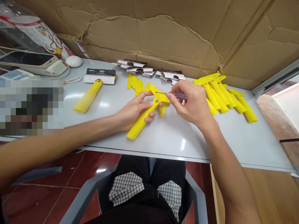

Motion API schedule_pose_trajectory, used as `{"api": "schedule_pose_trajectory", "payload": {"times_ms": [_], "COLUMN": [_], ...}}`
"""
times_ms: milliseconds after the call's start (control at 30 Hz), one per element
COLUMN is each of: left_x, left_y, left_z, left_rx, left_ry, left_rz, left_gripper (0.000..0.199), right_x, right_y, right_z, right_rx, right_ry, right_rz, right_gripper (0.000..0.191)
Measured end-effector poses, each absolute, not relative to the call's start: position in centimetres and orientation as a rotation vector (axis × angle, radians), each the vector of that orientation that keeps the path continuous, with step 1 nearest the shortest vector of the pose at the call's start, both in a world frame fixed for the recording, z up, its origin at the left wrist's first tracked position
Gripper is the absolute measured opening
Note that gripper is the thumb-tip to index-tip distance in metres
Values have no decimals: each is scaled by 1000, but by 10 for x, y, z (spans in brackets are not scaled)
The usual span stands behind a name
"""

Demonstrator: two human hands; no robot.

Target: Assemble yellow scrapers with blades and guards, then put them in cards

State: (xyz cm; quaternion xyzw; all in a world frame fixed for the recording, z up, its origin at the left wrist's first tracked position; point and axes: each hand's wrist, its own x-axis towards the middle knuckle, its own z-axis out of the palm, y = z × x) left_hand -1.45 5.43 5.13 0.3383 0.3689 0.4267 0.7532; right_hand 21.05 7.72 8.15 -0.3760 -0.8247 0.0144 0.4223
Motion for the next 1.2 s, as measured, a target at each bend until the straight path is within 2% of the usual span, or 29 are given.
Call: {"api": "schedule_pose_trajectory", "payload": {"times_ms": [433, 833, 933, 1033, 1200], "left_x": [-14, -13, -13, -13, -14], "left_y": [55, 54, 54, 53, 54], "left_z": [53, 54, 54, 53, 52], "left_rx": [725, 732, 743, 746, 740], "left_ry": [826, 831, 835, 828, 820], "left_rz": [933, 932, 931, 932, 932], "left_gripper": [29, 30, 31, 30, 29], "right_x": [214, 213, 213, 213, 214], "right_y": [76, 75, 75, 75, 76], "right_z": [86, 83, 84, 85, 84], "right_rx": [-967, -1008, -1020, -1004, -965], "right_ry": [-2028, -2073, -2098, -2103, -2081], "right_rz": [25, 62, 94, 116, 65], "right_gripper": [2, 12, 5, 14, 6]}}
